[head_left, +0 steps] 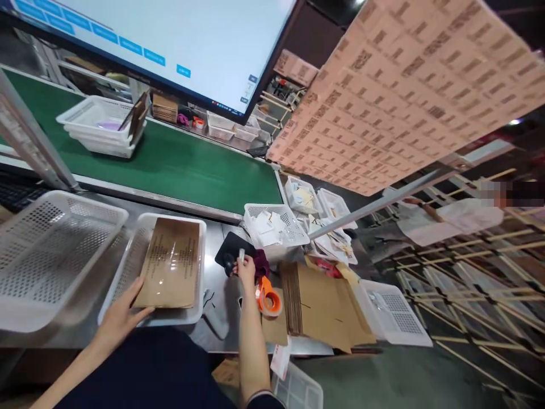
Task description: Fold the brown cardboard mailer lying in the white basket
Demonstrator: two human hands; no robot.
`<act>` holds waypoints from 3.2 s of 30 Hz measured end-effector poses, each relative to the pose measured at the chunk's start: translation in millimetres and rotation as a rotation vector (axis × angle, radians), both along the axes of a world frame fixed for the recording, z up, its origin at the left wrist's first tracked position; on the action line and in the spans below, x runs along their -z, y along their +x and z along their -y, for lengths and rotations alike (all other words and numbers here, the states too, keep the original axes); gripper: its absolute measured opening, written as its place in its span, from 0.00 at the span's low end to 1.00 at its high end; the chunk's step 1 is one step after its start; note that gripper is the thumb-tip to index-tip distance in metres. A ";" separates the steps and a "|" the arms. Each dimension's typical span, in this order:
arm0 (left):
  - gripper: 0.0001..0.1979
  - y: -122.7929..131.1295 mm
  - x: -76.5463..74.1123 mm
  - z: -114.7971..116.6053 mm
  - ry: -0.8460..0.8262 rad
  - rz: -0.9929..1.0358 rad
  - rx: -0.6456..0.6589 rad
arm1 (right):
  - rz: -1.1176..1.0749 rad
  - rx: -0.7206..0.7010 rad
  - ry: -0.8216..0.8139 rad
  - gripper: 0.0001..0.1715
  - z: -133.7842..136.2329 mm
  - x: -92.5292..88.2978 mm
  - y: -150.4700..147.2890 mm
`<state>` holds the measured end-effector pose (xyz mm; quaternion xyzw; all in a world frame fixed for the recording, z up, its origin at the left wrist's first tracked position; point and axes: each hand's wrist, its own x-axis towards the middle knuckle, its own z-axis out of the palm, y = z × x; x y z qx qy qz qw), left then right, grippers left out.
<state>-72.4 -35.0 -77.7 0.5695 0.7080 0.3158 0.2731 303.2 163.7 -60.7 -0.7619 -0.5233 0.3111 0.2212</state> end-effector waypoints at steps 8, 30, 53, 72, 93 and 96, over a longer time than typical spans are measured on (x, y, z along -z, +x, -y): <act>0.39 24.2 15.5 -6.8 0.133 -0.081 0.080 | 0.253 -0.409 0.035 0.17 12.8 -79.0 -170.1; 0.26 -46.3 0.6 46.3 0.137 0.144 0.117 | 0.722 -0.468 -0.104 0.17 59.2 -111.5 -253.4; 0.11 -15.7 -59.6 -65.1 0.715 -0.588 0.840 | 0.609 -0.865 0.856 0.11 180.0 29.6 -126.1; 0.17 -18.7 -57.0 -93.8 0.823 -0.577 0.754 | 0.612 -0.765 0.704 0.16 170.5 41.8 -80.1; 0.37 -76.3 -21.0 -37.5 0.389 -0.380 0.695 | -0.200 -0.765 0.126 0.05 -147.8 -58.4 -152.3; 0.41 -74.9 -25.6 -26.9 0.327 -0.397 0.611 | -0.261 -0.944 -0.062 0.04 -195.4 -46.6 -186.2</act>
